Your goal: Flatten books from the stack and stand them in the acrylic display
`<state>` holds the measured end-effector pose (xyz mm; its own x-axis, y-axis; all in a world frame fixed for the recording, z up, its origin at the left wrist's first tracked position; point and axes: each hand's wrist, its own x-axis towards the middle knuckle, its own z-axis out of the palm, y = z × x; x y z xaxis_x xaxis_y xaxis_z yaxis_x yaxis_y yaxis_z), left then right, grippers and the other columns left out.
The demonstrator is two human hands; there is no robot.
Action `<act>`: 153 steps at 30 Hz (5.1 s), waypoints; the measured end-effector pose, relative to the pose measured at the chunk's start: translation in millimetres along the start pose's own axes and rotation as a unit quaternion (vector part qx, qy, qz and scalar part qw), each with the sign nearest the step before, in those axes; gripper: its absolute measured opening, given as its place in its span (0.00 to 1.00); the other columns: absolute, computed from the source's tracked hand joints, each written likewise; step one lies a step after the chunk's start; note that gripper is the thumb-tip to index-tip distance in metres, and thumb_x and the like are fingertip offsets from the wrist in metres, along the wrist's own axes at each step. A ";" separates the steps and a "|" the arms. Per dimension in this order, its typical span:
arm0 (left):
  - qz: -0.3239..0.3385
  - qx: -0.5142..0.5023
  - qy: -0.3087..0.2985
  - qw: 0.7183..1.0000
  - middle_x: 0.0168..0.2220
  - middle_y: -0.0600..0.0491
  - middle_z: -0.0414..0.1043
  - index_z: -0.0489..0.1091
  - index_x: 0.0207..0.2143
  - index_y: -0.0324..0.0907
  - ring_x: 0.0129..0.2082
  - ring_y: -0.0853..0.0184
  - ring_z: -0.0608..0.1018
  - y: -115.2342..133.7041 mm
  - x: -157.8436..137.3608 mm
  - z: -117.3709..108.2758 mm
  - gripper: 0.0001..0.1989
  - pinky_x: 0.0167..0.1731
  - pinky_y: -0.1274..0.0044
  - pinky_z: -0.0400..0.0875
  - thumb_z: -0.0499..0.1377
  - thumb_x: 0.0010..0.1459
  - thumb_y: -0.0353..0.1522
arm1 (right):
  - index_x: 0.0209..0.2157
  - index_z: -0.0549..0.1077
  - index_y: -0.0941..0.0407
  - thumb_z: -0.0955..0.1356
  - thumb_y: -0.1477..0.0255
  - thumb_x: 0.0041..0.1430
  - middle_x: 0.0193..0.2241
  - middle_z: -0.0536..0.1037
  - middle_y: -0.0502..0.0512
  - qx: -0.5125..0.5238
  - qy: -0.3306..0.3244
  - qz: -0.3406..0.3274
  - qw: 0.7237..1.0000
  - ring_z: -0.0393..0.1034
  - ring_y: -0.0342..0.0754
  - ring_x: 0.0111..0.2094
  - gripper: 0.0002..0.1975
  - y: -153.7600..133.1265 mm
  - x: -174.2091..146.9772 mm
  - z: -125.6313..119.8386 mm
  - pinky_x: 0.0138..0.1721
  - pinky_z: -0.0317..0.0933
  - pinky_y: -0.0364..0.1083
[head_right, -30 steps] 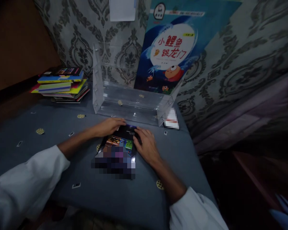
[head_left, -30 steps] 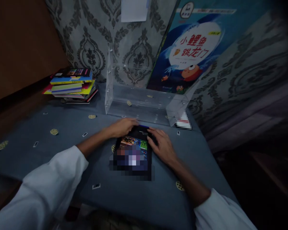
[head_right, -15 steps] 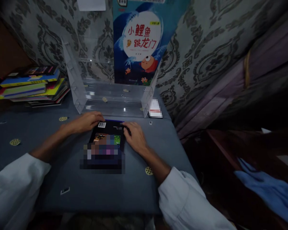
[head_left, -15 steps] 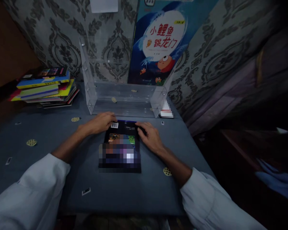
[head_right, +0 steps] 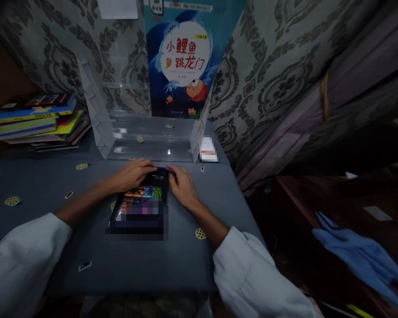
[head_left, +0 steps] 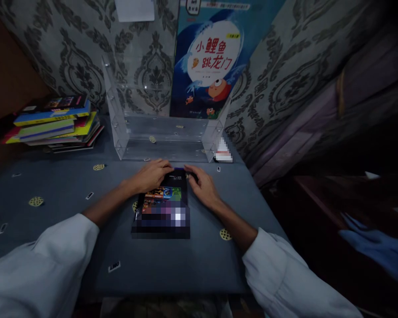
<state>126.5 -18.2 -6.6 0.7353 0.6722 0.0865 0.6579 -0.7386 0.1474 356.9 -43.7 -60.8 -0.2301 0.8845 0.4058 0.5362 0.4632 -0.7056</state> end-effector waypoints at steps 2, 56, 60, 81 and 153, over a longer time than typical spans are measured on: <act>0.006 0.001 -0.001 1.000 0.56 0.45 0.71 0.70 0.58 0.39 0.54 0.58 0.72 1.7 3.4 4.1 0.22 0.52 0.66 0.65 0.49 0.64 0.23 | 0.57 0.72 0.54 0.62 0.74 0.63 0.50 0.80 0.59 -0.005 -0.007 -0.005 1.000 0.74 0.54 0.50 0.21 0.7 -0.3 0.2 0.53 0.68 0.57; 0.008 -0.025 0.031 0.999 0.67 0.44 0.62 0.62 0.64 0.40 0.68 0.60 0.63 13.4 15.3 27.7 0.22 0.62 0.65 0.56 0.45 0.73 0.38 | 0.61 0.66 0.54 0.59 0.80 0.60 0.55 0.77 0.59 -0.008 -0.022 -0.028 0.999 0.71 0.52 0.57 0.28 8.7 -1.0 -2.1 0.61 0.64 0.59; 0.017 -0.024 0.027 0.999 0.67 0.46 0.62 0.61 0.64 0.43 0.67 0.59 0.64 10.7 18.4 22.4 0.22 0.60 0.65 0.57 0.46 0.73 0.37 | 0.61 0.67 0.53 0.60 0.80 0.60 0.55 0.76 0.59 -0.014 -0.020 -0.026 0.999 0.70 0.53 0.57 0.27 9.7 -1.3 -2.2 0.61 0.64 0.60; 0.037 -0.003 0.047 0.998 0.64 0.46 0.66 0.66 0.60 0.43 0.65 0.61 0.67 13.3 17.5 26.1 0.19 0.57 0.66 0.58 0.46 0.73 0.37 | 0.61 0.65 0.52 0.61 0.74 0.63 0.55 0.77 0.60 -0.044 -0.003 -0.059 0.997 0.71 0.56 0.56 0.25 10.8 -12.9 1.6 0.57 0.66 0.62; 0.137 -0.081 0.023 0.987 0.60 0.49 0.72 0.71 0.56 0.45 0.64 0.61 0.69 9.8 6.7 19.7 0.20 0.60 0.62 0.59 0.49 0.67 0.26 | 0.51 0.75 0.54 0.63 0.75 0.65 0.30 0.81 0.51 -0.026 -0.010 -0.050 0.998 0.76 0.47 0.32 0.16 -32.6 -23.5 -20.9 0.39 0.71 0.47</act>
<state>141.1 -21.9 -24.0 0.8716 0.4526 0.1885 0.3975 -0.8774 0.2685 361.8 -80.7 -35.2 -0.3015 0.8347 0.4608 0.5512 0.5469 -0.6301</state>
